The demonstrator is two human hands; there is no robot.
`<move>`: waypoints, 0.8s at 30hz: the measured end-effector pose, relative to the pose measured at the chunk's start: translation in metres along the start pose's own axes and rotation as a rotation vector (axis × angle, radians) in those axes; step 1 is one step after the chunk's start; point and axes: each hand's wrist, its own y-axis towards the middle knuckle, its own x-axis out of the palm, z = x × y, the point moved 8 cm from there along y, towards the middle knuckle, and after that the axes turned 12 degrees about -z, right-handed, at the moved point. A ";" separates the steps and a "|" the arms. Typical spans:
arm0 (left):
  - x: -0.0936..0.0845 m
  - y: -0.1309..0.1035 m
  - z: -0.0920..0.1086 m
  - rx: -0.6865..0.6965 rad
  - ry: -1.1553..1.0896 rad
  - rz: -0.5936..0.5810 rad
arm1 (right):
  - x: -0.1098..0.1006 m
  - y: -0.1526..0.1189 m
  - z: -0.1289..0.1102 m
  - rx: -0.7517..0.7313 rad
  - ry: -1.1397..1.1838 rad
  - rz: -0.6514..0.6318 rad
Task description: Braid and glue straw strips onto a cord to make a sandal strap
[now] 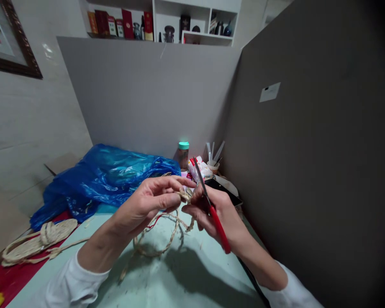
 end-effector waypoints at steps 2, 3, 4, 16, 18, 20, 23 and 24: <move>0.004 0.001 -0.001 -0.015 -0.037 -0.045 | 0.003 0.001 0.010 0.050 0.057 -0.015; 0.007 0.001 -0.001 -0.017 -0.046 -0.070 | 0.005 0.001 0.014 0.074 0.089 -0.032; 0.009 0.001 0.000 -0.013 -0.046 -0.092 | 0.007 0.002 0.018 0.095 0.122 -0.053; -0.005 -0.007 0.028 0.028 0.308 0.000 | -0.011 -0.001 -0.015 -0.029 -0.589 -0.079; -0.004 -0.007 0.030 0.019 0.318 -0.019 | -0.007 -0.003 -0.015 -0.017 -0.686 -0.093; -0.002 -0.007 0.030 0.014 0.323 -0.038 | -0.004 -0.003 -0.014 -0.003 -0.752 -0.109; -0.001 -0.007 0.031 -0.005 0.354 -0.038 | -0.001 -0.003 -0.013 0.016 -0.789 -0.154; -0.002 -0.008 0.031 -0.018 0.369 -0.035 | 0.000 -0.002 -0.013 0.018 -0.786 -0.176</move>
